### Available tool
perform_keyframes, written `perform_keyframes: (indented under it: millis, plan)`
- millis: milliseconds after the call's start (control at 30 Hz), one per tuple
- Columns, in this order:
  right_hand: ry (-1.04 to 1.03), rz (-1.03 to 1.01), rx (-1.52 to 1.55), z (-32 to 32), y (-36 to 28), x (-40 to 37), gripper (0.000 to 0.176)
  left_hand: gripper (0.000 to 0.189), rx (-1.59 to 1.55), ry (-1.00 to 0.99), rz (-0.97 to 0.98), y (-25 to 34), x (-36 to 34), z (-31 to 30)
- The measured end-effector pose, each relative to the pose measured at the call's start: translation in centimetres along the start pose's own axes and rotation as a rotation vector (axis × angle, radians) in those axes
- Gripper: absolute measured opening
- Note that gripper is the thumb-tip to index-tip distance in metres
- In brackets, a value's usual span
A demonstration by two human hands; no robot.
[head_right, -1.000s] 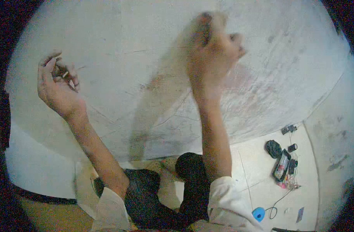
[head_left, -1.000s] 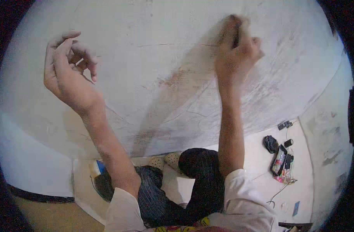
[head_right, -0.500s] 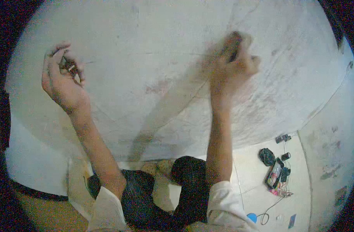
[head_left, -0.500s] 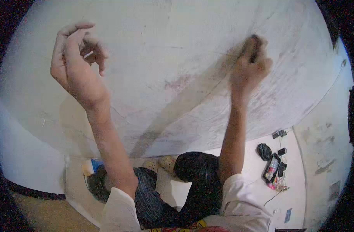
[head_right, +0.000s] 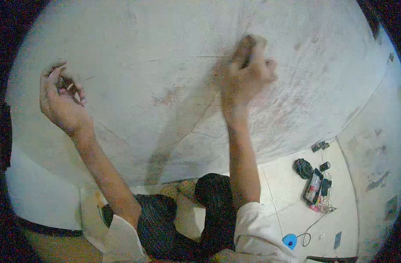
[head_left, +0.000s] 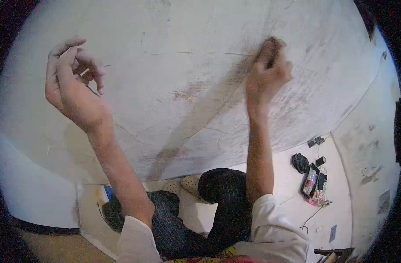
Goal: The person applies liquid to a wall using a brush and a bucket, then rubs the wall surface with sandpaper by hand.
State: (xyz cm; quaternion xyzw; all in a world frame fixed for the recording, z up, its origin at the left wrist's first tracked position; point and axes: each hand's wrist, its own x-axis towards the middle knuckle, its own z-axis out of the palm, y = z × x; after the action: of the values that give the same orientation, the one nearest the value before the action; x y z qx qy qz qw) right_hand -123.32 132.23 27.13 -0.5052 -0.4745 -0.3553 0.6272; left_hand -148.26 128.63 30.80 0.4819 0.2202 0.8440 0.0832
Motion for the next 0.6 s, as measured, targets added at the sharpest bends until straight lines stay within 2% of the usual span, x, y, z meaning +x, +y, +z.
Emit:
perform_keyframes:
  millis: [33,67,100,133,167,200,267,333,467,533,567,600]
  plan:
    - [-0.014,-0.043,-0.087,0.3,-0.1,-0.8,0.015,0.018,0.028,0.03,-0.017,-0.1,0.1,-0.1]
    - [0.015,-0.134,0.067,1.3,-1.0,-3.1,0.011,0.019,0.053,0.055,-0.034,-0.3,0.2,-0.1]
    - [0.068,-0.271,0.022,2.6,-1.3,-6.2,0.011,0.019,0.052,0.042,-0.038,-0.5,0.3,-0.2]
    - [-0.251,-0.257,0.098,0.9,-3.5,-8.3,0.018,0.021,0.049,0.034,-0.016,-0.8,0.2,-0.3]
    - [-0.309,-0.336,0.163,0.8,-4.5,-9.7,0.02,0.022,0.044,0.027,0.005,-0.9,0.1,-0.3]
    - [-0.312,-0.328,0.155,0.8,-3.7,-9.5,0.02,0.022,0.043,0.017,-0.002,-1.0,-0.1,-0.4]
    - [-0.085,-0.365,0.019,1.0,-1.3,-6.6,0.013,0.024,0.097,0.021,-0.027,-0.8,0.1,-0.4]
    - [-0.147,0.068,-0.001,-0.7,1.1,-2.0,0.012,0.024,0.105,0.023,-0.019,0.0,0.1,-0.2]
    - [-0.081,0.096,-0.018,-1.0,1.5,-2.9,0.015,0.025,0.132,0.005,0.043,-0.1,0.4,-0.4]
    - [-0.089,-0.176,0.092,-0.3,1.4,-7.7,0.015,0.024,0.132,0.022,0.034,-0.6,0.4,-0.7]
    - [-0.083,-0.175,0.091,-1.0,1.3,-8.2,0.015,0.024,0.136,0.04,0.025,-0.6,0.4,-0.6]
    - [-0.18,-0.189,0.032,-1.7,1.1,-8.6,0.015,0.024,0.134,0.039,0.026,-0.5,0.4,-0.6]
